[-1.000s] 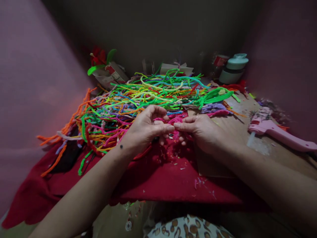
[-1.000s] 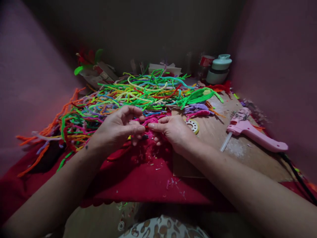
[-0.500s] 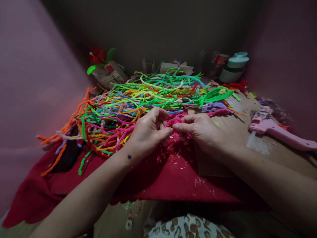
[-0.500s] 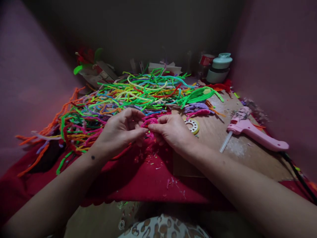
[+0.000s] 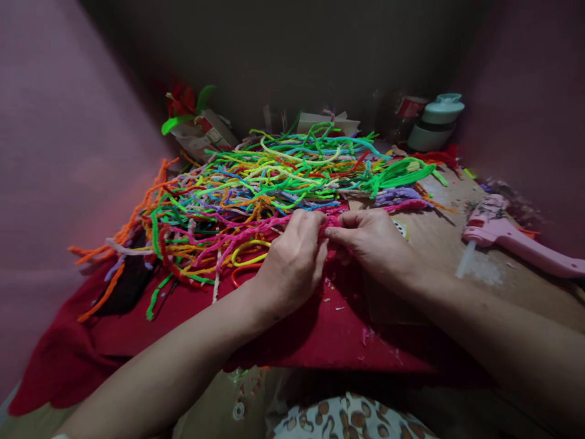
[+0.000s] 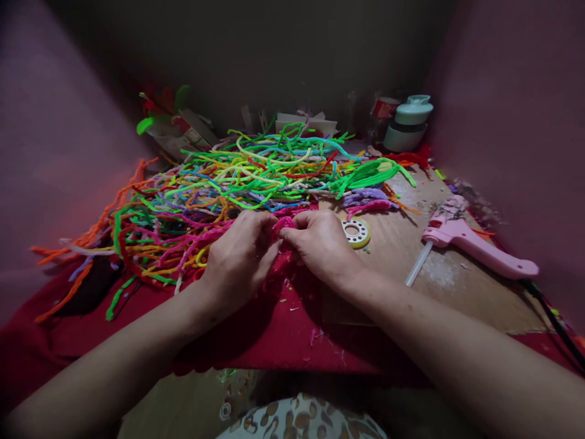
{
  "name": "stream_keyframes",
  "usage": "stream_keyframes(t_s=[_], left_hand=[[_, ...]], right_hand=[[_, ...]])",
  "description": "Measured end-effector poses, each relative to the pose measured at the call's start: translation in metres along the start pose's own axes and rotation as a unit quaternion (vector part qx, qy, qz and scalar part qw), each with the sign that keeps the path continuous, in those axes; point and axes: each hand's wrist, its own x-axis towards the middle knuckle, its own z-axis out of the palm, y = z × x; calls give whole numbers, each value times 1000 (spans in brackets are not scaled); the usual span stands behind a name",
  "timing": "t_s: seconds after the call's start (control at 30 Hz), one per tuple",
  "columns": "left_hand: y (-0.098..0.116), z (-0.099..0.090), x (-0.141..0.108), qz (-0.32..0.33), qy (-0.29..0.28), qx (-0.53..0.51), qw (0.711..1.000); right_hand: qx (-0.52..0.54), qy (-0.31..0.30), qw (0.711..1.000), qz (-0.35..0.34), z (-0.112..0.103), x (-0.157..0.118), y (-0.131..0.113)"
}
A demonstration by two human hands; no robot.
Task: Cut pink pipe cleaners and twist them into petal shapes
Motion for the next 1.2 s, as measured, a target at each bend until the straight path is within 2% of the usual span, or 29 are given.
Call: stream_keyframes(t_s=[0.07,0.13,0.17,0.23,0.3,0.43,0.53,0.67,0.77,0.83,1.1,1.2], left_hand=[[1,2,-1,-15,-10,-48,999],[0,3,1,-97,-36,-162,981],[-1,3,3,-154,-54,-233,959],[-4,2,8,-259,-80,-362,892],[-8,-1,13,-326,-101,-441,830],[-15,-6,18,-373,-182,-502,759],[-16,-7,17,-367,-220,-538,726],[-12,-6,16,-369,-207,-535,731],[-10,-4,16,-359,-212,-528,740],[-9,-3,15,-341,-195,-536,747],[-4,7,11,-331,-53,-501,798],[-4,11,7,-315,-37,-465,827]], right_hand=[[37,-6,999,22,0,0,1],[81,-16,995,51,0,0,1],[104,-22,992,63,0,0,2],[146,-40,986,75,0,1,2],[183,-67,978,75,0,2,3],[222,-118,966,63,-1,4,6],[221,-137,965,41,-2,4,6],[197,-116,973,32,-1,1,2],[217,-94,971,39,-2,3,0],[242,-85,965,49,-4,5,1],[391,-103,904,139,-6,13,8],[415,-90,891,161,-4,13,10]])
